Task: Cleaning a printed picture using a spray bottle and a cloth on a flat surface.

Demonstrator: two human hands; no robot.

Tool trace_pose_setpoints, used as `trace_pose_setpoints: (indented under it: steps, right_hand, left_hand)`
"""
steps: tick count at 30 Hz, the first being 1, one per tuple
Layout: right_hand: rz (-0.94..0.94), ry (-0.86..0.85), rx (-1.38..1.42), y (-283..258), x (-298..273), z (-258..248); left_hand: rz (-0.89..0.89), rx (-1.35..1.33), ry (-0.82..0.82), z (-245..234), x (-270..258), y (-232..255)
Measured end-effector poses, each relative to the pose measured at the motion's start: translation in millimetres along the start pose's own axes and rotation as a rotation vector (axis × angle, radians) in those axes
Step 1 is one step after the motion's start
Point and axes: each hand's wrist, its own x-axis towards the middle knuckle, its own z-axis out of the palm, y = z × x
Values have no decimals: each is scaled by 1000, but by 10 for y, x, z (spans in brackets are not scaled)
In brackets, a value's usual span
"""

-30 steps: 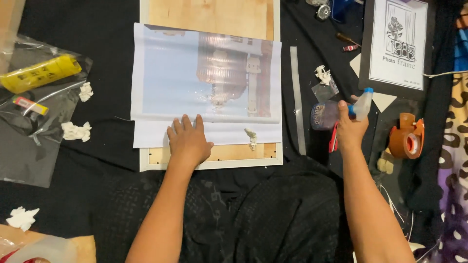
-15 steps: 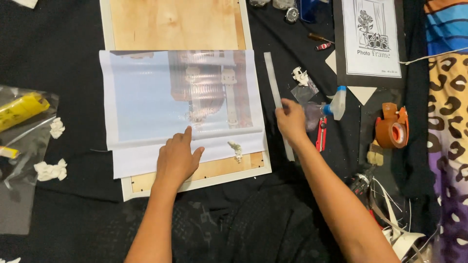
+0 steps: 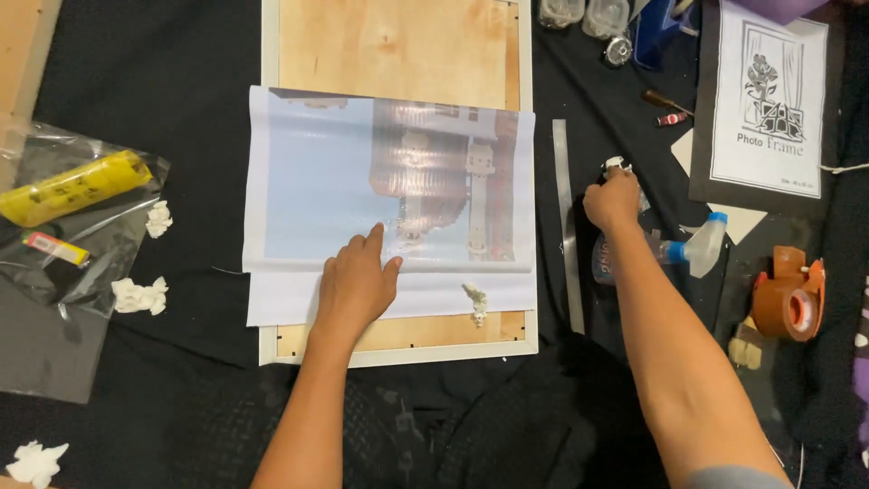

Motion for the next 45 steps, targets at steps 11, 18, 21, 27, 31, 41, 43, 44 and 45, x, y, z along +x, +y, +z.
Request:
trace_pose_setpoints:
  steps: [11,18,21,27,31,41,43,44,45]
  right_hand:
    - [-238,159,262,-457,-519,-213]
    - [315,-561,1429,-1304,-2296,-582]
    - [280,-554,1377,-1355,-2529,-561]
    - [-293,-218,514,-1149,-2374,-267]
    - [-326,-249,716,-1364,-2596,-195]
    - [-420,-49,424,-1132,-2234,79]
    - [-334,-35,321,-1066,-2106,173]
    - [-397,42,203,-1032,-2094,236]
    - [-458,118,82,-1001,-2081,298]
  left_hand:
    - [80,-255,130,-71,-98,42]
    - [284,-959,21,516,-50,201]
    - [293,-1022,64,1025,-15,241]
    - [277,-375,368,1073,199,-94]
    - [77,-584,409,907,156,-43]
    - [50,-396,-51,5,-140,-327]
    - [163,-144,108,-128,-21,-854]
    - [256,88,279,-185,23,-1149]
    - [346,321,451,-246,73,-1444]
